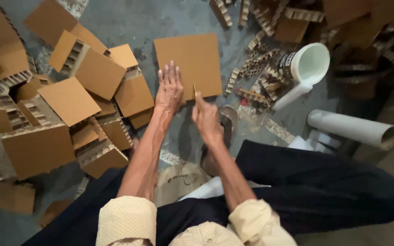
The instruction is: The person sits on the floor and uses a yellow utility knife to cut rectangular pieces of corrugated cardboard. They repeatedly score the cardboard along a line and then snap it apart by hand, separating the pieces and placing them into a pile.
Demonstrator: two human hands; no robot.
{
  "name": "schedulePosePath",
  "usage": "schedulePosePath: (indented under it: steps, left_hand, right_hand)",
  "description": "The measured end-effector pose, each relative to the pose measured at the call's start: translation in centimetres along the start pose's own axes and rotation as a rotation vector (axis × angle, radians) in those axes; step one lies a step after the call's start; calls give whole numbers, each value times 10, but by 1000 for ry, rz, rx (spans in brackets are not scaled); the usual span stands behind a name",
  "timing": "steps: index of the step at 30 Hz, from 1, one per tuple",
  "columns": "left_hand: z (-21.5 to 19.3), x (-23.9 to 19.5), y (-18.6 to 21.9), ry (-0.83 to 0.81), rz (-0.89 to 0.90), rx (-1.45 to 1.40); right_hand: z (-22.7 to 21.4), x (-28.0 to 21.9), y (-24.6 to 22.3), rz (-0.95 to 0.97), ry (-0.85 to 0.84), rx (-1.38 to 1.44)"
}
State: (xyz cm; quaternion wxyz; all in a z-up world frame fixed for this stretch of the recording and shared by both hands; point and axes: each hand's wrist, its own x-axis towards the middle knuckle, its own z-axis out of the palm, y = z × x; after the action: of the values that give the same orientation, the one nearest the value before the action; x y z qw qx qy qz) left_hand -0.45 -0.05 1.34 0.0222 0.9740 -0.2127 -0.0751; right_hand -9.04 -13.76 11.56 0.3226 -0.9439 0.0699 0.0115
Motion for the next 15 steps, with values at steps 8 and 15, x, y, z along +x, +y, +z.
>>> schedulePosePath:
  steps: [8, 15]
  left_hand:
    - [15, 3, 4, 54, -33, 21]
    - [33, 1, 4, 148, -46, 104]
  right_hand:
    - [21, -27, 3, 147, 65, 7]
    - [-5, -13, 2, 28, -39, -20]
